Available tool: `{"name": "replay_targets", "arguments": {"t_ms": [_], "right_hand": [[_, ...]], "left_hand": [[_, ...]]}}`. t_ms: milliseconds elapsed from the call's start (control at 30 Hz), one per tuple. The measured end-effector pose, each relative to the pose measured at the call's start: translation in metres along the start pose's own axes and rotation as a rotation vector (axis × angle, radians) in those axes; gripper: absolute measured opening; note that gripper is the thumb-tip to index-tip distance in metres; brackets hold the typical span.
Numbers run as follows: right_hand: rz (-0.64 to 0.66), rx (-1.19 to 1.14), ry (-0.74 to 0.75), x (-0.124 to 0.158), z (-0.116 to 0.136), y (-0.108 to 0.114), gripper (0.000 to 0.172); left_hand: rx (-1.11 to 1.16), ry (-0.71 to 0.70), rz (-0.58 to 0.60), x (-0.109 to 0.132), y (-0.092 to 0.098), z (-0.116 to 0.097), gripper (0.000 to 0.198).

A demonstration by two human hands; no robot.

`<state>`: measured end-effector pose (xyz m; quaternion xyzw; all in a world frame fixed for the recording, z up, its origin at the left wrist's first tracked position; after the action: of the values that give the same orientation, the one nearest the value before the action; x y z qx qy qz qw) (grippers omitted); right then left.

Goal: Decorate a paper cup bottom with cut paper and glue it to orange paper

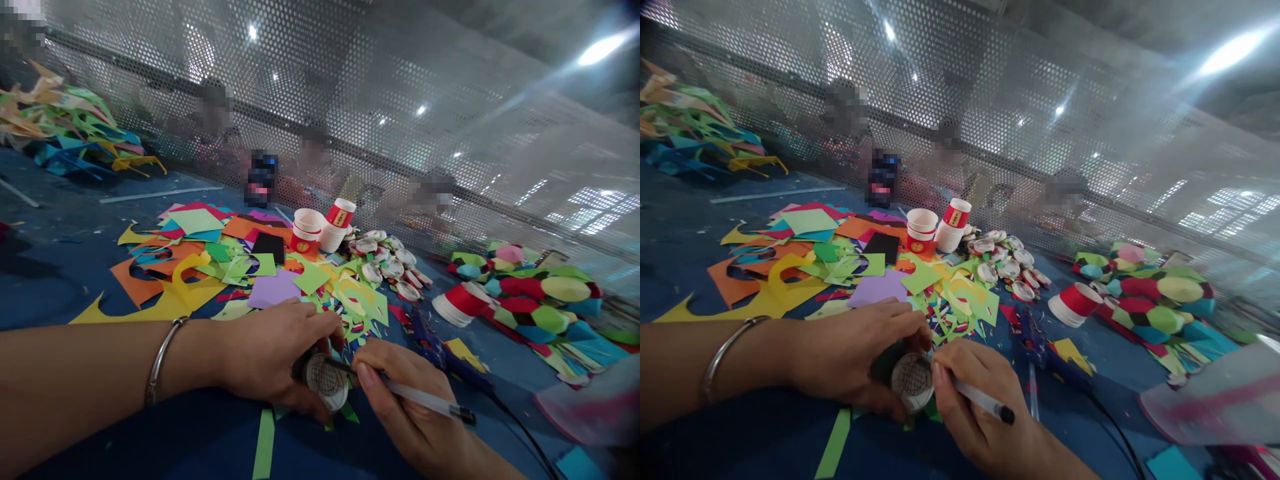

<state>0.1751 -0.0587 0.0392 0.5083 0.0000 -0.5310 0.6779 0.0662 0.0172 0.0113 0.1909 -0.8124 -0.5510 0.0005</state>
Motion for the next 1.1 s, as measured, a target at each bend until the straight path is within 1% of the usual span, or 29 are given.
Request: {"name": "replay_targets", "arguments": {"t_ms": [500,733,1100], "right_hand": [[0.008,-0.038,0.007,-0.0008,0.0005,-0.0012,0.017],[0.015,-0.029,-0.013,0.001,0.0004,-0.0006,0.016],[0.008,-0.029,0.002,-0.001,0.0021,-0.0009,0.016]], "left_hand": [[0.03,0.005,0.006,-0.0006,-0.0005,0.0004,0.059],[0.023,0.012,0.014,-0.0003,-0.0005,-0.0001,0.06],[0.013,0.005,0.013,-0.0005,0.0004,-0.0004,0.061]]}}
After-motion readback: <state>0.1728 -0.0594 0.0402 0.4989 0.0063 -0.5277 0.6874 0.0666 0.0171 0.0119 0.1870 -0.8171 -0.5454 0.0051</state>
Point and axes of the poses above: each hand's wrist, its own x-axis away from the middle knuckle, its own y-axis out of the back of the hand, z = x × y, the point moved 7 cm from there along -x, towards the middle knuckle, and after that the axes turned 13 degrees about -x, right-handed, at the moved point
